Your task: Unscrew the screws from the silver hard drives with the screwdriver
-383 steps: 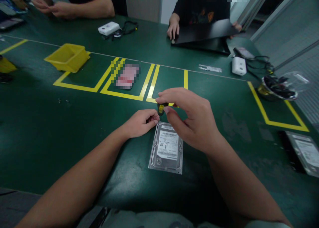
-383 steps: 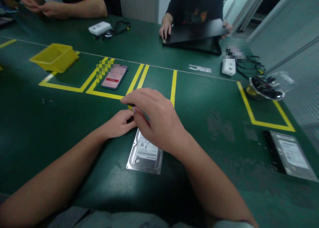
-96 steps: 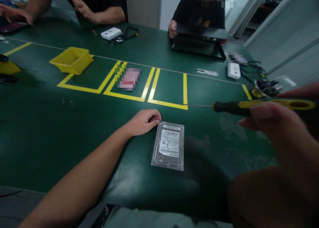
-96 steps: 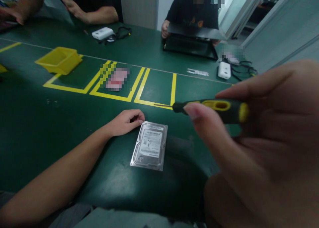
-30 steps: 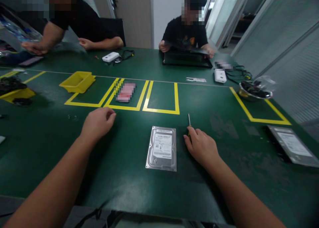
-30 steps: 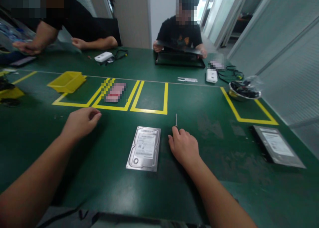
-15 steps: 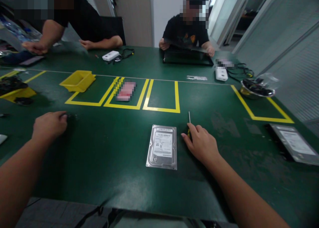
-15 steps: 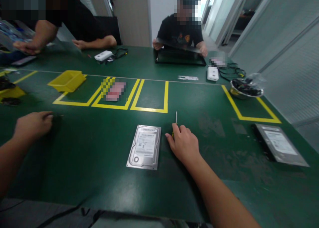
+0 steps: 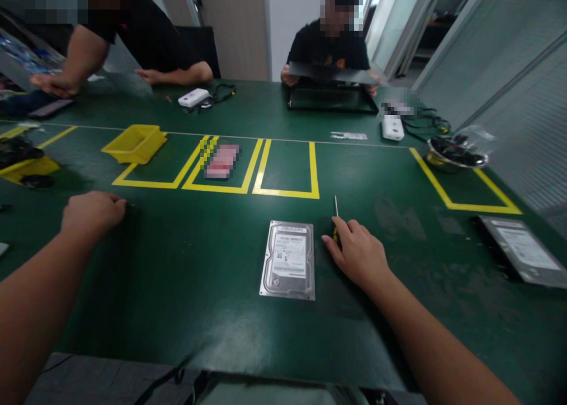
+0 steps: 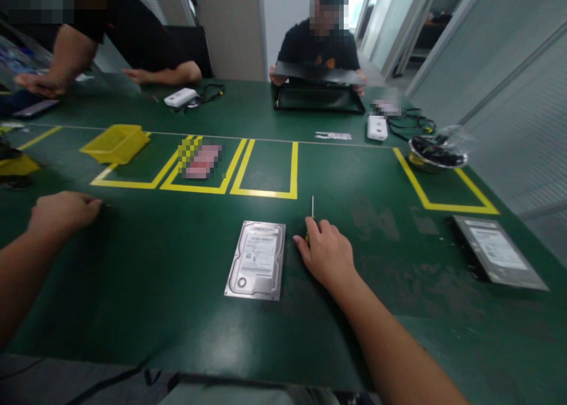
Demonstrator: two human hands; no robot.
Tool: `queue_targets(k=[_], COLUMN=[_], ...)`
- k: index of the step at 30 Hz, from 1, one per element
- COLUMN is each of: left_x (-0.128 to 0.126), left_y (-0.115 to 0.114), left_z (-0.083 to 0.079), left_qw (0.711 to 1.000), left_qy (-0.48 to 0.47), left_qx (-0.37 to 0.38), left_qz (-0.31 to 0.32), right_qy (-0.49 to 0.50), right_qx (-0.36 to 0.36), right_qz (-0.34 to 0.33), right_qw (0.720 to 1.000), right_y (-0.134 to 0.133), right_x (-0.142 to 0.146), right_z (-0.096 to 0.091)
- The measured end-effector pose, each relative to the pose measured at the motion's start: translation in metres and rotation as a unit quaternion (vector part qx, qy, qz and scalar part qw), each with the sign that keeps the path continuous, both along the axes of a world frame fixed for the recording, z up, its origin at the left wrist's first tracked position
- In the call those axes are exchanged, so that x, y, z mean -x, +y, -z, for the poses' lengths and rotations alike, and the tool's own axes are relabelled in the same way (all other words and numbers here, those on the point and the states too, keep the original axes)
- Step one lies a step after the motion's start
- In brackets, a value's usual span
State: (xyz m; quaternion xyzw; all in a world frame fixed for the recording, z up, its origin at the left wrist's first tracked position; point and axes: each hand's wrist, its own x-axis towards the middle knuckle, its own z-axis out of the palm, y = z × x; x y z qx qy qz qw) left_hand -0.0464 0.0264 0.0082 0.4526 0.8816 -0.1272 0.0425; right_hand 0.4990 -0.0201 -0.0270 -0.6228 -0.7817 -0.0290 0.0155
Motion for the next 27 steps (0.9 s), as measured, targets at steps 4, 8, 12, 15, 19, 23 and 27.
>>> queue_targets(k=[4, 8, 12, 15, 19, 23, 27], left_x=[-0.028, -0.037, -0.033, -0.03, -0.032, -0.032, -0.032], left_y=[-0.004, -0.006, -0.006, -0.008, -0.011, -0.015, -0.021], left_z=[-0.007, -0.007, -0.001, 0.004, 0.006, 0.008, 0.011], left_qw=[0.997, 0.997, 0.994, 0.993, 0.993, 0.998, 0.987], left_qy=[0.035, 0.054, 0.075, 0.081, 0.085, 0.056, -0.022], left_qx=[0.062, 0.061, 0.082, 0.08, 0.058, 0.022, -0.155], left_qz=[-0.012, 0.005, 0.015, 0.042, 0.051, 0.028, 0.022], right_qy=[0.002, 0.003, 0.002, 0.002, 0.002, 0.0, -0.002], right_qx=[0.002, 0.001, 0.001, -0.001, -0.001, 0.001, 0.002], right_qz=[-0.002, -0.005, -0.007, -0.009, -0.008, -0.008, -0.005], right_qw=[1.0, 1.0, 1.0, 1.0, 1.0, 1.0, 1.0], right_y=[0.0, 0.0, 0.0, 0.0, -0.001, -0.001, -0.001], right_x=[0.0, -0.001, -0.001, -0.001, -0.002, -0.001, -0.001], right_z=[0.0, 0.0, 0.0, 0.0, -0.001, -0.002, -0.003])
